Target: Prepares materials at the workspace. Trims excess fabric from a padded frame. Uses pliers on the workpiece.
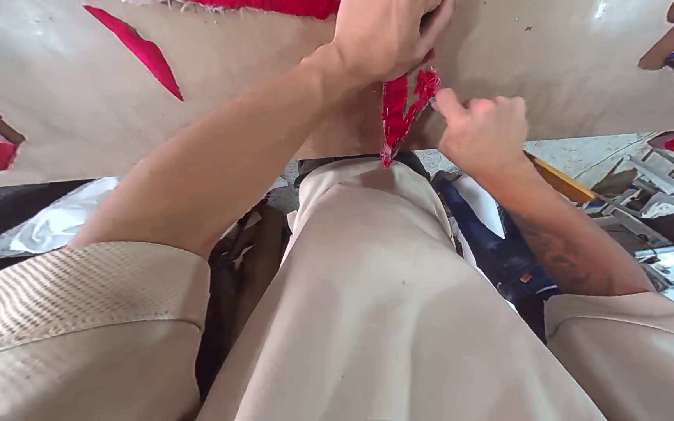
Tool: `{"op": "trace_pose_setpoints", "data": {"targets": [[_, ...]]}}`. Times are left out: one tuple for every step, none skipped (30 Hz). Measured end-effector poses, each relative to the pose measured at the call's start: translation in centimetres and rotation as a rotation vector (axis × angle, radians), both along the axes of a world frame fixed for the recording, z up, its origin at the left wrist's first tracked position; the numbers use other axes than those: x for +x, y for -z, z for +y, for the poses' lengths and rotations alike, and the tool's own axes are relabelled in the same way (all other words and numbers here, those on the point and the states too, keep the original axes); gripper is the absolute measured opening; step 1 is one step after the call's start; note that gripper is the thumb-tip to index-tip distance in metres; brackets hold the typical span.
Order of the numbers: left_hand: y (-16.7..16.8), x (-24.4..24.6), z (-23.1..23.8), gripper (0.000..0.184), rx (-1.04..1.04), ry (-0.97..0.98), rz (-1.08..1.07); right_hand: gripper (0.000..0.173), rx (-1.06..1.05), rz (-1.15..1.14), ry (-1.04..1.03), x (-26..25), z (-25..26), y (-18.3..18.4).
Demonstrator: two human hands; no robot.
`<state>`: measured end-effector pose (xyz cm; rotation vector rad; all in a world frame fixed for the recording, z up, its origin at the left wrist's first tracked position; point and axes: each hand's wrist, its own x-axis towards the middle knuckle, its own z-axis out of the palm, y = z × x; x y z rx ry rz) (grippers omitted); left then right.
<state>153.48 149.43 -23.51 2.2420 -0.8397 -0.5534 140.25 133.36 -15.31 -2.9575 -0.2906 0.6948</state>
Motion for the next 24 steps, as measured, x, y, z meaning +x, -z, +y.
{"op": "trace_pose_setpoints", "data": {"targets": [[0.2, 0.0, -0.2, 0.041, -0.018, -0.007, -0.051, 0.027, 0.068, 0.044, 0.079, 0.3, 0.0, 0.6], [0.2, -0.1, -0.3, 0.042, -0.031, -0.014, -0.076, 0.028, 0.149, 0.1, 0.148, 0.6, -0.4, 1.1], [0.2, 0.1, -0.4, 0.043, -0.039, -0.015, -0.09, 0.029, 0.217, 0.116, 0.177, 0.9, -0.8, 1.5], [0.2, 0.1, -0.3, 0.044, -0.036, -0.019, -0.094, 0.028, 0.254, 0.104, 0.166, 1.1, -1.1, 1.7], [0.1, 0.1, -0.2, 0.046, -0.022, -0.017, -0.084, 0.028, 0.284, 0.121, 0.156, 1.2, -1.3, 1.7], [0.1, 0.0, -0.2, 0.047, -0.012, -0.012, -0.077, 0.028, 0.34, 0.184, 0.173, 1.5, -1.5, 1.6], [0.1, 0.1, -0.1, 0.047, -0.007, -0.006, -0.077, 0.029, 0.446, 0.275, 0.227, 2.2, -1.7, 1.7], [0.2, 0.1, -0.1, 0.046, -0.01, -0.005, -0.082, 0.034, 0.598, 0.358, 0.306, 2.7, -2.0, 2.0], [0.2, -0.1, -0.1, 0.045, -0.023, -0.009, -0.089, 0.039, 0.71, 0.422, 0.38, 2.7, -2.1, 2.4], [0.2, -0.3, -0.1, 0.045, -0.035, -0.009, -0.086, 0.041, 0.724, 0.436, 0.397, 2.6, -2.1, 2.2], [0.1, 0.1, -0.1, 0.046, -0.033, -0.003, -0.084, 0.041, 0.656, 0.374, 0.341, 2.9, -2.1, 1.9], [0.1, 0.4, 0.0, 0.047, -0.03, -0.001, -0.083, 0.041, 0.549, 0.268, 0.247, 2.9, -2.1, 1.7], [0.0, 0.3, 0.1, 0.047, -0.029, 0.003, -0.074, 0.041, 0.462, 0.136, 0.155, 2.1, -2.0, 1.7], [0.1, 0.2, 0.1, 0.047, -0.033, 0.004, -0.071, 0.041, 0.404, -0.034, 0.047, 1.2, -2.0, 2.3], [0.2, 0.4, 0.1, 0.048, -0.043, 0.003, -0.078, 0.039, 0.365, -0.213, -0.067, 0.5, -2.1, 3.4], [0.2, 0.3, 0.1, 0.048, -0.053, -0.001, -0.078, 0.036, 0.353, -0.347, -0.142, 0.0, -2.3, 4.2], [0.2, 0.2, 0.1, 0.048, -0.056, -0.003, -0.069, 0.035, 0.349, -0.423, -0.184, -0.4, -2.4, 4.6], [0.1, 0.4, 0.1, 0.048, -0.058, -0.01, -0.065, 0.034, 0.345, -0.456, -0.201, -0.3, -2.6, 4.7], [0.1, 0.3, 0.2, 0.048, -0.063, -0.017, -0.059, 0.033, 0.338, -0.448, -0.192, -0.5, -2.7, 4.2], [0.1, 0.2, 0.2, 0.048, -0.064, -0.02, -0.047, 0.032, 0.332, -0.412, -0.158, -0.7, -2.9, 3.4], [0.0, 0.3, 0.2, 0.048, -0.056, -0.019, -0.036, 0.031, 0.323, -0.372, -0.117, -0.6, -3.3, 2.4], [-0.1, 0.5, 0.2, 0.048, -0.046, -0.019, -0.026, 0.031, 0.312, -0.334, -0.076, -0.3, -3.5, 1.5], [-0.1, 0.5, 0.2, 0.047, -0.042, -0.018, -0.023, 0.031, 0.301, -0.294, -0.035, -0.1, -3.7, 0.8], [0.0, 0.4, 0.1, 0.047, -0.044, -0.018, -0.025, 0.032, 0.295, -0.254, -0.007, 0.1, -3.8, 0.3]]}}
